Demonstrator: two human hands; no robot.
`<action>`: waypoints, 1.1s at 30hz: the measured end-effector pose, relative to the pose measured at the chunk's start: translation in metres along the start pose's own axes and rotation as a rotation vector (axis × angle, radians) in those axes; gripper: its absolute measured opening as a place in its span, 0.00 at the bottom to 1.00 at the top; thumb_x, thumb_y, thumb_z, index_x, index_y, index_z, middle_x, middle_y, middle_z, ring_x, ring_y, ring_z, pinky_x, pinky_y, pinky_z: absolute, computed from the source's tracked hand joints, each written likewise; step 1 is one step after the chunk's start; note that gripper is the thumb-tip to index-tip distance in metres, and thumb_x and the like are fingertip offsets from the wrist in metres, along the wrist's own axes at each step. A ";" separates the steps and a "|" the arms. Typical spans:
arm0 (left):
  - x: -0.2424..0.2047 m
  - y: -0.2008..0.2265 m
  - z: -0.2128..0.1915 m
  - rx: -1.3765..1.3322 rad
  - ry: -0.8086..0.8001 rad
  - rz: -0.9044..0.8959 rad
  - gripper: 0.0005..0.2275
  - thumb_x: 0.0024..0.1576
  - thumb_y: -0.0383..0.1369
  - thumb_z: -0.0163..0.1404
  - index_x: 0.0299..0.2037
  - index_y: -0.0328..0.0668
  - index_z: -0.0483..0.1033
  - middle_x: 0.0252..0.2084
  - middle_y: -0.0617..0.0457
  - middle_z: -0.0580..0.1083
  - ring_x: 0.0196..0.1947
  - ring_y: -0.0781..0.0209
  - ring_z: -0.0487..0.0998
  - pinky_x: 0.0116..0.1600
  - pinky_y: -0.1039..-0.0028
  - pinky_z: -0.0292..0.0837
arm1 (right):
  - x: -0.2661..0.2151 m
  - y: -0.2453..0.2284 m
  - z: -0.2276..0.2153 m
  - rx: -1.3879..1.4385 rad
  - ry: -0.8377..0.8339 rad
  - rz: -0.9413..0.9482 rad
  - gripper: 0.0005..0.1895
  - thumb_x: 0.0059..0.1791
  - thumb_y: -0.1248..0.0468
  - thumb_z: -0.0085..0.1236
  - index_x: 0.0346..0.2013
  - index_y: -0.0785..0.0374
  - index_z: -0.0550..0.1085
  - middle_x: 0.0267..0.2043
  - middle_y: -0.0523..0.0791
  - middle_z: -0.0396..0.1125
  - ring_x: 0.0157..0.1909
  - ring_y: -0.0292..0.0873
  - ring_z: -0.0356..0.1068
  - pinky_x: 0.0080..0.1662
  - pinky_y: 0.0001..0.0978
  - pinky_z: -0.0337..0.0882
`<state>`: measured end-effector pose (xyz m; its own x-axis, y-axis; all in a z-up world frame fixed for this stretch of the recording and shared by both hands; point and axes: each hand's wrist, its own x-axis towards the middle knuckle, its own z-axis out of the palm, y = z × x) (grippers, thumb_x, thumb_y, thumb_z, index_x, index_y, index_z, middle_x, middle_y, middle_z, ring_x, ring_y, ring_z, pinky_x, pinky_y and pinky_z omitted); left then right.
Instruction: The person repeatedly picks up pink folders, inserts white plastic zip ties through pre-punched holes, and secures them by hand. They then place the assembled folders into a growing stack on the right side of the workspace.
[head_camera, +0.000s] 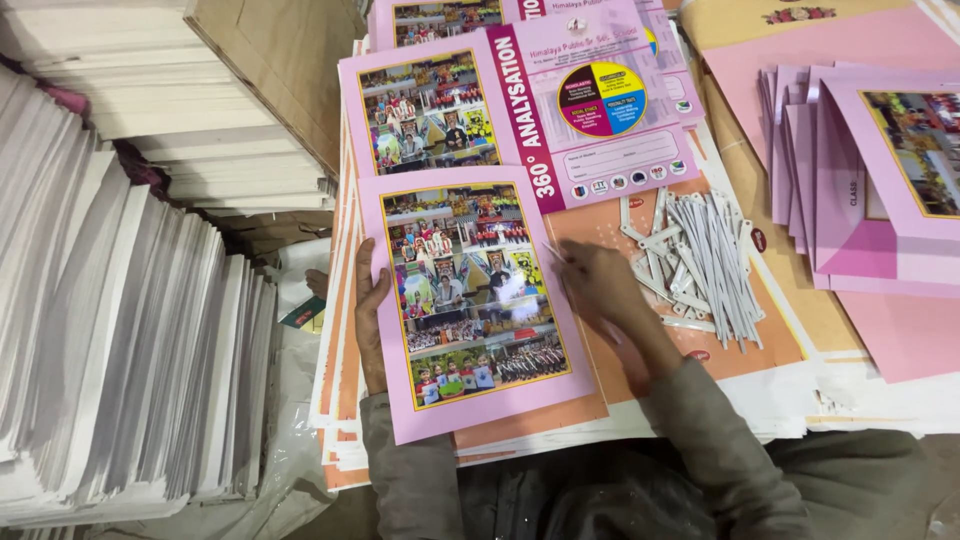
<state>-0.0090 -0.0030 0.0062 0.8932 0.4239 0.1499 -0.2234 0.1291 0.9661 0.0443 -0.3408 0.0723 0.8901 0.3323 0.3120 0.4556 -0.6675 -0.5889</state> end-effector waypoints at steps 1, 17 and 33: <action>0.003 0.001 0.001 0.028 0.006 0.009 0.23 0.63 0.35 0.47 0.71 0.48 0.64 0.79 0.47 0.50 0.74 0.55 0.21 0.70 0.60 0.08 | -0.005 0.007 -0.012 0.069 -0.121 0.114 0.15 0.51 0.60 0.59 0.50 0.62 0.79 0.29 0.52 0.73 0.28 0.45 0.73 0.32 0.36 0.70; 0.000 0.010 0.006 0.068 -0.040 0.003 0.23 0.63 0.35 0.46 0.70 0.51 0.64 0.78 0.48 0.54 0.75 0.54 0.23 0.71 0.59 0.10 | -0.020 0.032 -0.022 0.438 -0.389 0.472 0.13 0.48 0.61 0.58 0.36 0.69 0.83 0.22 0.44 0.75 0.20 0.32 0.70 0.25 0.25 0.69; 0.005 0.005 0.005 0.078 -0.073 0.018 0.22 0.64 0.30 0.46 0.71 0.47 0.63 0.75 0.49 0.61 0.78 0.58 0.50 0.80 0.66 0.31 | -0.025 0.065 -0.023 1.059 -0.561 0.622 0.16 0.50 0.65 0.55 0.52 0.66 0.76 0.36 0.43 0.75 0.31 0.32 0.70 0.30 0.22 0.66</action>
<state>-0.0039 -0.0044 0.0131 0.9158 0.3592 0.1799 -0.2116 0.0507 0.9760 0.0515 -0.4078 0.0435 0.7196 0.5607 -0.4095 -0.4582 -0.0597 -0.8869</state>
